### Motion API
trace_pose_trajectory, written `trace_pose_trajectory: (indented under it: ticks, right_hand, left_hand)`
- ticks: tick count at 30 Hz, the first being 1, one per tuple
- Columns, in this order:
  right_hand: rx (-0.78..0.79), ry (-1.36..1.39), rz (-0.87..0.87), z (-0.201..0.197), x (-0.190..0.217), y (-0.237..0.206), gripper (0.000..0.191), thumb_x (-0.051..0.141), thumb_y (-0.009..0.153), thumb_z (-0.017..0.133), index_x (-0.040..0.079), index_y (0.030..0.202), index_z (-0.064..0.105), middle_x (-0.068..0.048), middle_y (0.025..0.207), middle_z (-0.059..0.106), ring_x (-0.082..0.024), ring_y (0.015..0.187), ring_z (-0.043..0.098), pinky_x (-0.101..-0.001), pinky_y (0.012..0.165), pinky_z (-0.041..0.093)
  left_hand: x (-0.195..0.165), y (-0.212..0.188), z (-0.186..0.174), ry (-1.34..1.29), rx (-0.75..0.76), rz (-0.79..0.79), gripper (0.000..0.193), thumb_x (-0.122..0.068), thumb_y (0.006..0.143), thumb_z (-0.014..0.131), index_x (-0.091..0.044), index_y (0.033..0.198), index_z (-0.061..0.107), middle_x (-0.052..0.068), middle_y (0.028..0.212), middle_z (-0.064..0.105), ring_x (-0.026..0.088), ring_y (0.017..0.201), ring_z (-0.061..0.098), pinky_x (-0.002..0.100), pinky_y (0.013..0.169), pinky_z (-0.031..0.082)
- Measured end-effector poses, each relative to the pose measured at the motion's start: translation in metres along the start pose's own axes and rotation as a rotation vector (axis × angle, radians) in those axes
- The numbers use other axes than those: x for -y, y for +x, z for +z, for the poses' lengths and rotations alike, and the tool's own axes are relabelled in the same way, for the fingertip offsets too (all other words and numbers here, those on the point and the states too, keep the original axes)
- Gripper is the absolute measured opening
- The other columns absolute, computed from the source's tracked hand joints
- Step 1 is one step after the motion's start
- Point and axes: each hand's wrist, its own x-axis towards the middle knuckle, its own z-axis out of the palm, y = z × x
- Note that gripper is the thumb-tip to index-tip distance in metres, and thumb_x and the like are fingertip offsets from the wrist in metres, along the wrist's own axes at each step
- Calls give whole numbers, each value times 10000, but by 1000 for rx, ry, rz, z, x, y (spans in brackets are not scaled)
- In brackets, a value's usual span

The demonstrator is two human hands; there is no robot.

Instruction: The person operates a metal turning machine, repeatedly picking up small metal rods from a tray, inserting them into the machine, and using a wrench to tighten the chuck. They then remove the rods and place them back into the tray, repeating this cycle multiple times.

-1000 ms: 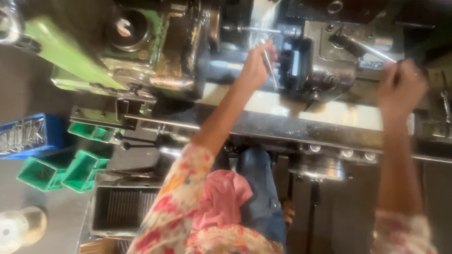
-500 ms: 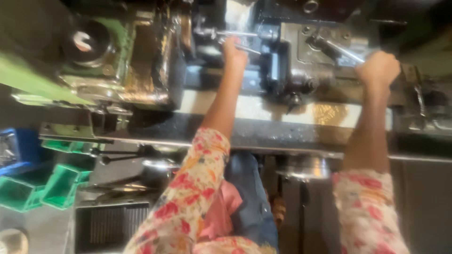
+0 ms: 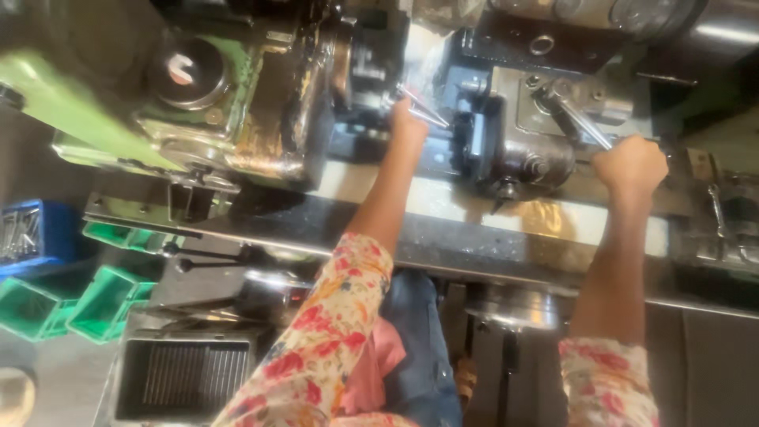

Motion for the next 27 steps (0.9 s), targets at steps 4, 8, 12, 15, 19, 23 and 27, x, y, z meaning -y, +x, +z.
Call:
trace_pose_trajectory:
  ticks: [4, 8, 12, 15, 19, 23, 27]
  right_hand:
    - [-2, 24, 16, -1, -3, 4, 268, 229, 815, 722, 29, 977, 799, -246, 935, 747, -438, 864, 720, -486, 784, 569]
    - [9, 38, -11, -10, -7, 14, 279, 263, 839, 730, 40, 991, 803, -244, 943, 750, -441, 871, 720, -488, 794, 568]
    - [-36, 38, -38, -15, -11, 25, 274, 288, 830, 751, 90, 1008, 820, -237, 925, 744, -443, 855, 712, -491, 777, 559]
    - [-24, 5, -42, -14, -15, 30, 269, 296, 838, 761, 104, 1016, 824, -227, 924, 746, -433, 849, 716, -491, 765, 562]
    - [-39, 6, -54, -12, -19, 32, 229, 262, 851, 751, 111, 1007, 827, -218, 925, 749, -427, 833, 717, -488, 766, 564]
    - [-35, -18, -32, -14, -16, 30, 230, 266, 841, 770, 117, 1006, 830, -213, 903, 748, -423, 817, 715, -489, 761, 561]
    - [-27, -21, 56, -12, -2, 7, 228, 228, 814, 752, 60, 958, 807, -228, 889, 746, -416, 816, 730, -476, 747, 574]
  left_hand:
    - [-13, 8, 10, -1134, -203, -680, 220, -229, 1027, 575, -80, 1181, 627, 81, 1046, 619, 196, 945, 608, 350, 803, 517]
    - [-17, 16, 9, -465, -214, -475, 318, -97, 921, 574, -82, 1237, 607, 56, 1061, 629, 194, 923, 614, 345, 764, 531]
    - [-10, 19, -1, -586, -214, -514, 245, -135, 1062, 609, 39, 1226, 663, 126, 1103, 651, 237, 1011, 602, 363, 849, 532]
    - [-5, 18, -5, 61, -145, -122, 548, 106, 765, 652, -19, 1298, 636, 117, 1129, 677, 220, 1026, 640, 328, 899, 545]
    - [-3, 18, -3, -29, -190, -11, 422, -23, 885, 717, 37, 1288, 607, 179, 1162, 656, 255, 1067, 637, 336, 921, 541]
    - [-6, 22, 1, -325, -83, -250, 338, -59, 922, 671, 70, 1234, 671, 202, 1149, 688, 267, 1046, 667, 345, 872, 596]
    - [-6, 24, 6, 93, -220, -108, 526, -65, 803, 812, 48, 1264, 584, 153, 1169, 623, 206, 1028, 621, 305, 856, 542]
